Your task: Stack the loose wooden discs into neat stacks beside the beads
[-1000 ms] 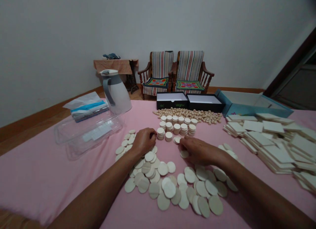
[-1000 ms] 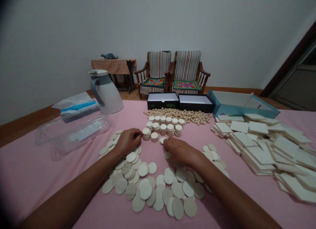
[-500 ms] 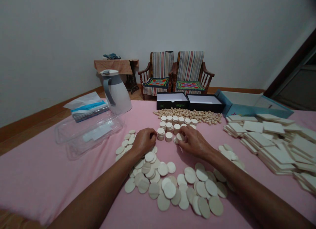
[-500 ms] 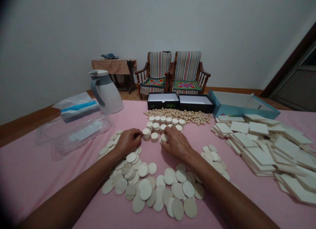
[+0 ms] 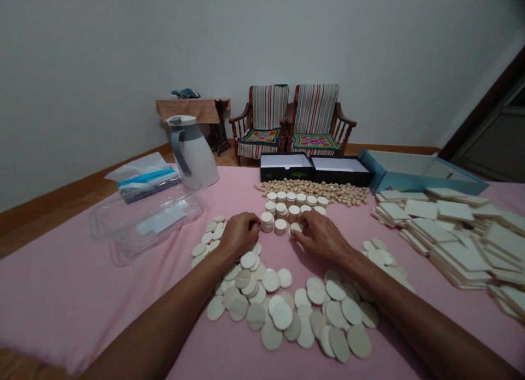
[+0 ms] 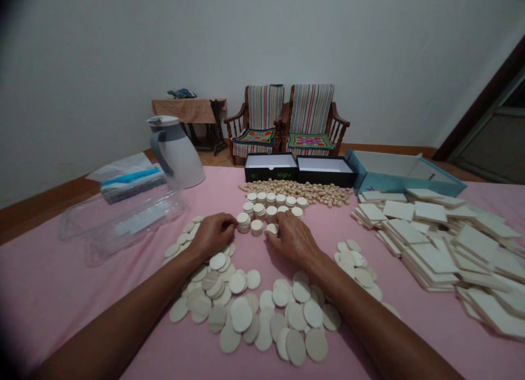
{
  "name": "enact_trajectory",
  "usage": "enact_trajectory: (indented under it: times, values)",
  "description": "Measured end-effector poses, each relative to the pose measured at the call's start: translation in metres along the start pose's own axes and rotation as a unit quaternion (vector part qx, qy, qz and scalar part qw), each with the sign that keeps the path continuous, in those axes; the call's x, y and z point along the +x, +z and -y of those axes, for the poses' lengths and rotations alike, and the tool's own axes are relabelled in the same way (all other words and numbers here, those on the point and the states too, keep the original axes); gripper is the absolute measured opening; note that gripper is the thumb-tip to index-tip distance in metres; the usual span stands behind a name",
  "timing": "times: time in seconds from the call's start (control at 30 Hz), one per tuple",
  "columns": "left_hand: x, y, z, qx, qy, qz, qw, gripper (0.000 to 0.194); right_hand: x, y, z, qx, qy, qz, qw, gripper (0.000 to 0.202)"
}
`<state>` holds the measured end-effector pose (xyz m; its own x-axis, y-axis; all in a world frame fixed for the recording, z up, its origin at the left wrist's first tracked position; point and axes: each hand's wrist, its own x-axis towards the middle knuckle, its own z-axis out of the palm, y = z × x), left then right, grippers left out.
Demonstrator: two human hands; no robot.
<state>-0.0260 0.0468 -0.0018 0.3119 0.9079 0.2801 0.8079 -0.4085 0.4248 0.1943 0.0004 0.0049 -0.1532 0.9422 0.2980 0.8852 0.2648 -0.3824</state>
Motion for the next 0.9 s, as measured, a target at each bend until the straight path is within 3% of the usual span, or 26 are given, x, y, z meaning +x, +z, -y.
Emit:
enact_trajectory:
  times: [0.17,0.3,0.6,0.8,0.9]
  values:
    - [0.0,0.0,0.0,0.002,-0.001,0.0,1.0,0.024,0.002,-0.015,0.0,-0.059,0.044,0.07,0.995,0.012]
    - [-0.001,0.0,0.0,0.002,0.002,-0.002,1.0,0.023,0.001,-0.016,-0.002,-0.089,0.057,0.118,0.987,0.013]
    - [0.0,0.0,0.0,0.001,0.002,-0.001,1.0,0.023,0.001,-0.008,-0.001,-0.071,0.057,0.121,0.989,0.016]
    - [-0.001,0.001,0.0,-0.003,0.0,-0.003,1.0,0.023,0.002,-0.016,0.0,-0.068,0.058,0.09,0.992,0.012]
    - [-0.001,0.001,0.0,0.0,-0.003,-0.003,1.0,0.023,0.001,-0.019,0.001,-0.046,0.048,0.088,0.994,0.021]
